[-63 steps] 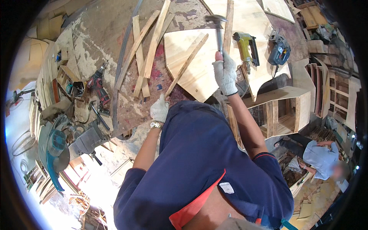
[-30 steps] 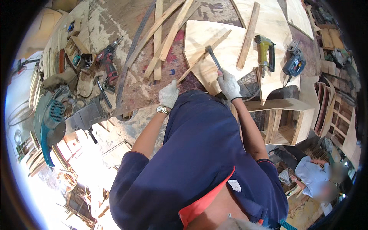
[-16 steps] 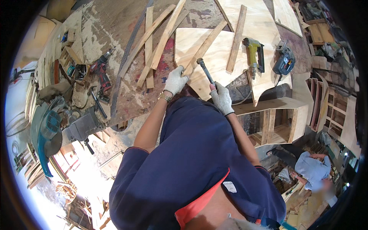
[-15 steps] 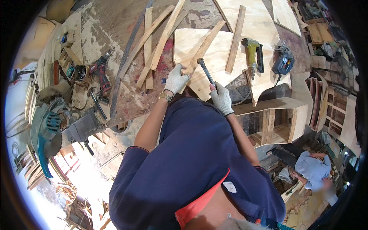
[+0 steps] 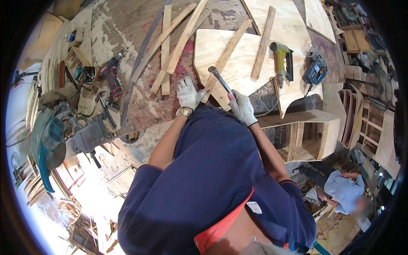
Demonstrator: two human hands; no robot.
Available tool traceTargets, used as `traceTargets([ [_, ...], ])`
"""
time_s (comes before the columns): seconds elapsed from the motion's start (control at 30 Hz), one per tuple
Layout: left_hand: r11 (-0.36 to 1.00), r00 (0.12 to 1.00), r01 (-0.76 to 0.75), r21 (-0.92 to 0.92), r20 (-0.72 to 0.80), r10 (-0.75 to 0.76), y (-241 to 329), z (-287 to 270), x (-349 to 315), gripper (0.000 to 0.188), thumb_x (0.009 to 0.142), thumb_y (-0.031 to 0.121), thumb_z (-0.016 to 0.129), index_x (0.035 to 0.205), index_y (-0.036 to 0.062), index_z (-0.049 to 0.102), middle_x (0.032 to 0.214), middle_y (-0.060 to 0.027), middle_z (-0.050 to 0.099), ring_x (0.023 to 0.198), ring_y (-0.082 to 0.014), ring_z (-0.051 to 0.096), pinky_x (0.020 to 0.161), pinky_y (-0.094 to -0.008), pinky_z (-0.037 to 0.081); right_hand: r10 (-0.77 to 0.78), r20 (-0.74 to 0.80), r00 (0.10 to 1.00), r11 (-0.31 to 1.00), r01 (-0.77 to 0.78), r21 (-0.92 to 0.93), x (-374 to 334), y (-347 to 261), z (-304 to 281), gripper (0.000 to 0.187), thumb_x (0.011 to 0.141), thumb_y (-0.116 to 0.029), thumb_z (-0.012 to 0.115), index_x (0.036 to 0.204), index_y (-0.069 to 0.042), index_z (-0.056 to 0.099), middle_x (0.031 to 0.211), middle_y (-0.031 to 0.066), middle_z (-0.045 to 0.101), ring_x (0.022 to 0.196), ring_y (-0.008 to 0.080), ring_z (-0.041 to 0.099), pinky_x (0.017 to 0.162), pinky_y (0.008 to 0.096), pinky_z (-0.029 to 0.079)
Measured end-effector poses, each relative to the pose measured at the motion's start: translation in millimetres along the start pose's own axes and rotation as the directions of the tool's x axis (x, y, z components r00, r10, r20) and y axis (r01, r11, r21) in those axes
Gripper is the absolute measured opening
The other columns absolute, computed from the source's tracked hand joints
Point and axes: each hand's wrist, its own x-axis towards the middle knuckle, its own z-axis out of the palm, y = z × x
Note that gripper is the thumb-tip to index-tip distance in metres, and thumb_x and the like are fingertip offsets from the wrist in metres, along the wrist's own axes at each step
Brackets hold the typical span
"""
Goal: The person uses a miter saw to cut wooden planks and then hammers nails into the planks to assemble a wooden structure. The person handles the planks and tools with care, ensuring precise cuts and secure assembly.
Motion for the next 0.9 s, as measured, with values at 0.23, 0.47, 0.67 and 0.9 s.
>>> traceTargets([
  [0.23,0.999,0.999,0.019,0.032,0.037,-0.021,3,-4,3,0.097,0.068,0.074,0.085,0.125,0.0008,0.055,0.125,-0.0237,0.057,0.118,-0.0446,0.059,0.096,-0.0554,0.053,-0.02,0.003,1.0,0.999,0.02,-0.033,30,13,21,0.052,0.11,-0.044,0.048,0.1,0.002,0.068,0.08,0.0298,0.067,0.08,0.0481,0.069,0.073,0.0526,0.05],
  [0.47,1.0,1.0,0.008,0.007,0.03,-0.008,0,-3,1,0.097,0.069,0.073,0.085,0.126,0.0005,0.054,0.127,-0.0243,0.057,0.116,-0.0444,0.059,0.097,-0.0555,0.053,-0.008,0.023,1.0,0.994,0.011,-0.113,29,11,18,0.052,0.11,-0.044,0.048,0.099,0.002,0.069,0.079,0.029,0.068,0.081,0.0484,0.069,0.073,0.0535,0.05],
  [0.67,1.0,0.998,0.012,0.012,0.065,-0.013,2,-4,2,0.096,0.07,0.072,0.084,0.127,0.0009,0.053,0.127,-0.0244,0.056,0.118,-0.0446,0.058,0.097,-0.0566,0.052,0.002,0.019,1.0,1.0,-0.002,-0.029,30,6,14,0.056,0.11,-0.046,0.045,0.104,0.003,0.071,0.087,0.033,0.07,0.088,0.0521,0.069,0.077,0.0589,0.051],
  [0.9,1.0,0.997,0.027,-0.002,0.075,-0.027,3,-9,2,0.092,0.072,0.069,0.085,0.125,0.0011,0.054,0.126,-0.0237,0.055,0.117,-0.0448,0.057,0.095,-0.0559,0.053,0.015,0.079,0.997,0.976,0.002,-0.216,36,-8,15,0.047,0.108,-0.044,0.052,0.108,-0.001,0.072,0.08,0.0277,0.069,0.082,0.0476,0.07,0.072,0.0534,0.052],
])
